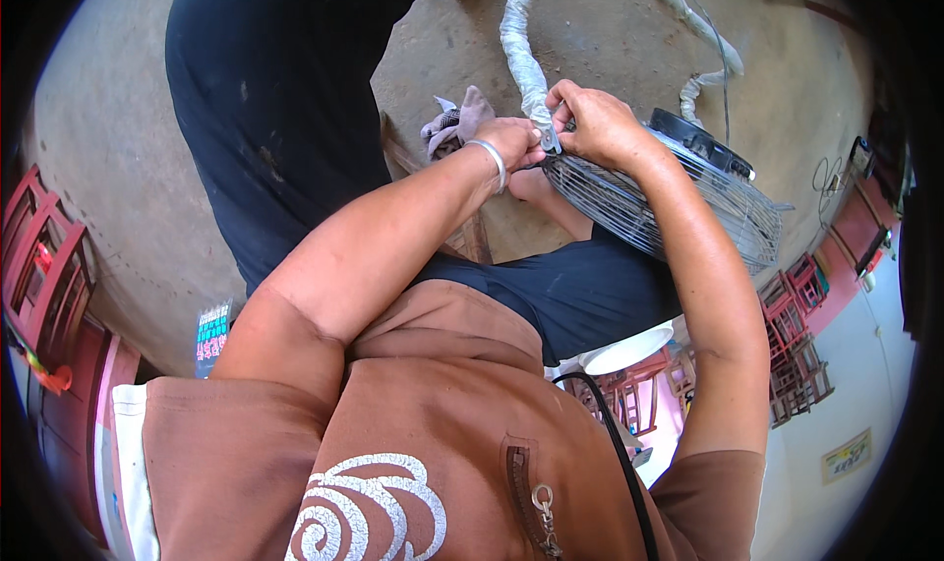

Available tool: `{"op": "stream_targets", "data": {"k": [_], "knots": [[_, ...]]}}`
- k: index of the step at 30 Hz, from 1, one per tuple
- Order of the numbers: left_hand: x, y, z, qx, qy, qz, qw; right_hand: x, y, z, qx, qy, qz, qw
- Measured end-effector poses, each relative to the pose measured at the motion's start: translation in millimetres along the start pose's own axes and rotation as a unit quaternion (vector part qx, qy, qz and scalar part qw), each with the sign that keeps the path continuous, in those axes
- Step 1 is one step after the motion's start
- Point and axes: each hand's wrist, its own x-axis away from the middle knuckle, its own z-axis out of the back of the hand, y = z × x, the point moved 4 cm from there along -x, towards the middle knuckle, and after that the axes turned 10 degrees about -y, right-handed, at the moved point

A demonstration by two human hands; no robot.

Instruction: Repairing a metal electric fan using a screwdriver, pliers, and zip ties.

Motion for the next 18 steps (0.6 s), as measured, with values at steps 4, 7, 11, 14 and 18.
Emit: {"op": "stream_targets", "data": {"k": [4, 7, 11, 14, 18], "knots": [[-3, -7, 1, 0.0, 0.023, 0.006, 1.0, 0, 3, -2, -0.01, -0.026, 0.007, 1.0], [-5, -14, 3, 0.045, -0.013, -0.011, 0.999, 1, 1, -3, 0.011, -0.021, -0.004, 1.0], [-6, -13, -2, 0.068, -0.034, -0.023, 0.997, 1, 5, -1, 0.005, -0.036, -0.006, 0.999], [-2, -14, -6, 0.069, -0.029, -0.045, 0.996, 1, 7, -2, -0.005, -0.036, -0.009, 0.999], [-5, -15, 0, 0.017, 0.023, -0.085, 0.996, 2, 4, 0, 0.002, -0.017, -0.001, 1.0]]}}
